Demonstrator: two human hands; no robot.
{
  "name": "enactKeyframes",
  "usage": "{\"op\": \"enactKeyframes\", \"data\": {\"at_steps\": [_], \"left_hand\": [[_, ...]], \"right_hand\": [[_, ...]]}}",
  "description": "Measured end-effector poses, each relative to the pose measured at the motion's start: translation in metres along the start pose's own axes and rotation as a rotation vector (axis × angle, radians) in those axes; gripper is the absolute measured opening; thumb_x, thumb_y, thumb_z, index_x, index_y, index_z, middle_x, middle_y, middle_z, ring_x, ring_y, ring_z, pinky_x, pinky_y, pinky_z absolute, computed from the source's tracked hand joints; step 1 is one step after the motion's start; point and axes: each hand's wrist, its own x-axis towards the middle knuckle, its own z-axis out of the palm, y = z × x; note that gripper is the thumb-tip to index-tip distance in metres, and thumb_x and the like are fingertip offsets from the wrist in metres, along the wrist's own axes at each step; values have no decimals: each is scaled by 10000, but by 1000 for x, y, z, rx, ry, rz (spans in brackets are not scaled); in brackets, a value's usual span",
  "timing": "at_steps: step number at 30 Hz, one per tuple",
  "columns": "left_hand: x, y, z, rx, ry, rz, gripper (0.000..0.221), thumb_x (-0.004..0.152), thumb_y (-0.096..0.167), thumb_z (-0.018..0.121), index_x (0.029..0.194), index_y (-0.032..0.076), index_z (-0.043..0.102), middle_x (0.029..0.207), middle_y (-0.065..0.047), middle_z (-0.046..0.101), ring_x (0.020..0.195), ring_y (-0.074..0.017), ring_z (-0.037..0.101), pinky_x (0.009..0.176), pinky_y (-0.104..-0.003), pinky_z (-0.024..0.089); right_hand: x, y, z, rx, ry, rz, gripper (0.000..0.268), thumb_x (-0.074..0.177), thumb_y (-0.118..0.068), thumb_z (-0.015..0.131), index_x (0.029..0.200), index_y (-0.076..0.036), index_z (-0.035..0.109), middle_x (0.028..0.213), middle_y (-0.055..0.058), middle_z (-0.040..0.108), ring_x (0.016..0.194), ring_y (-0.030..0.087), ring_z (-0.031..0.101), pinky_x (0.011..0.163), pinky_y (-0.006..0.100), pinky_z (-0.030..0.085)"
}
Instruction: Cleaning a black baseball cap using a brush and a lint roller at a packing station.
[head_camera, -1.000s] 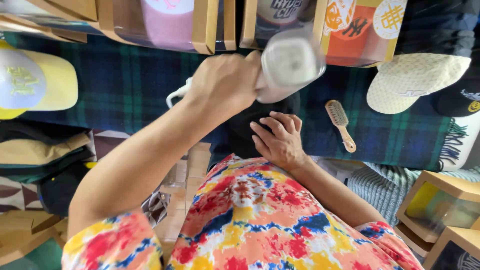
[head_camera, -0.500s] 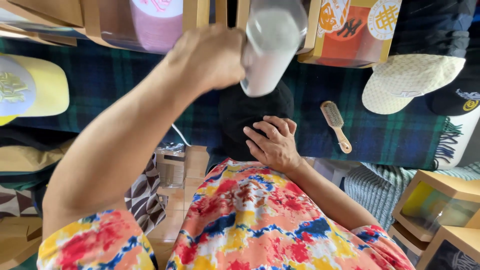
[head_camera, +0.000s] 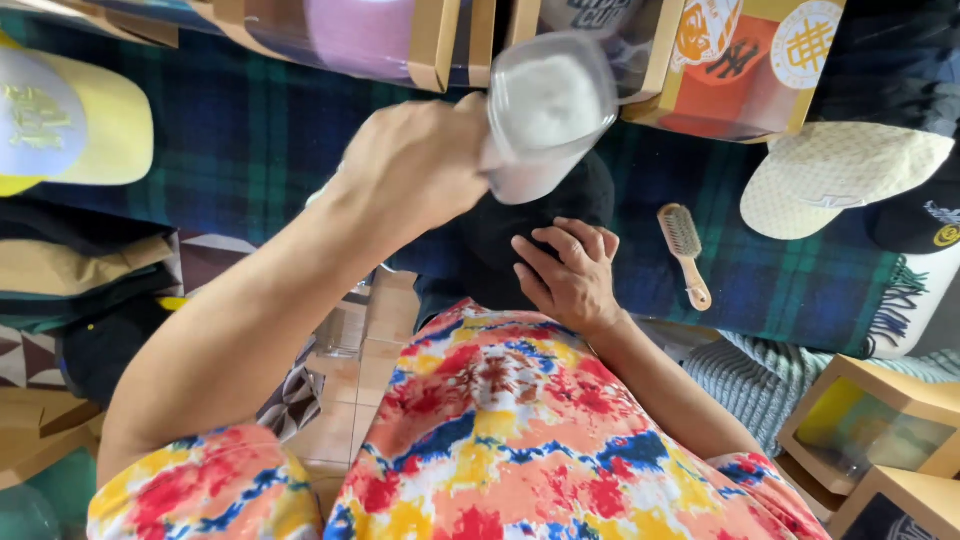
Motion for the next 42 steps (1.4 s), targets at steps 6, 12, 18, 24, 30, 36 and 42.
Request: {"op": "enactKeyframes", "data": {"at_steps": [6, 12, 18, 24, 30, 36, 42], "left_hand": [[-60, -28, 50, -68, 196, -227, 336, 855, 401, 723, 881, 89, 600, 655, -145, 661, 644, -379, 721, 568, -475, 584], [-35, -42, 63, -194, 318, -254, 468, 786, 418, 791, 945, 15, 615, 690, -221, 670, 660, -468, 702, 557, -580, 561], [-89, -78, 148, -865, 220, -662, 297, 745, 187, 778, 844, -65, 657, 569, -229, 640, 465, -330, 680, 339, -460, 539], [-93, -94, 224, -1425, 178, -899, 306, 775, 120, 793, 895, -106, 625, 569, -208, 635, 404, -262, 653, 375, -388, 607], [-67, -105, 206, -1433, 157, -790, 328, 797, 133, 777, 961, -92, 601, 588, -204, 624, 415, -270, 645, 397, -390, 615], [-99, -97, 224, -1457, 78, -900, 352, 793, 146, 778, 974, -93, 593, 583, -200, 611, 409, -268, 629, 394, -402, 609], [-67, -117, 235, -1478, 160, -775, 346, 801, 136, 783, 990, -84, 594, 575, -215, 610, 395, -287, 629, 360, -406, 596]], "right_hand": [[3, 8, 6, 100, 159, -2, 276, 927, -364, 724, 1157, -244, 817, 1178, 8, 675, 1129, 290, 597, 942, 432, 423], [29, 35, -7, 68, 152, 12, 314, 915, -304, 782, 1187, -147, 787, 1054, 63, 577, 974, 306, 594, 832, 473, 422], [37, 59, 11, 174, -18, 134, 713, 1019, -420, 735, 1547, -7, 493, 1471, 305, 486, 1411, 461, 437, 1127, 571, 335], [39, 57, 6, 171, -17, 125, 622, 1090, -386, 629, 1549, 10, 494, 1493, 308, 487, 1418, 439, 449, 1149, 541, 339], [32, 62, 9, 161, -43, 155, 646, 1070, -413, 659, 1553, -14, 505, 1528, 279, 472, 1439, 414, 439, 1173, 525, 322], [33, 63, 10, 159, -40, 156, 642, 1070, -420, 641, 1548, -14, 507, 1514, 280, 485, 1428, 417, 453, 1171, 528, 330], [32, 63, 8, 177, -47, 148, 616, 1099, -416, 594, 1559, -19, 496, 1529, 277, 468, 1429, 422, 446, 1171, 530, 322]]}}
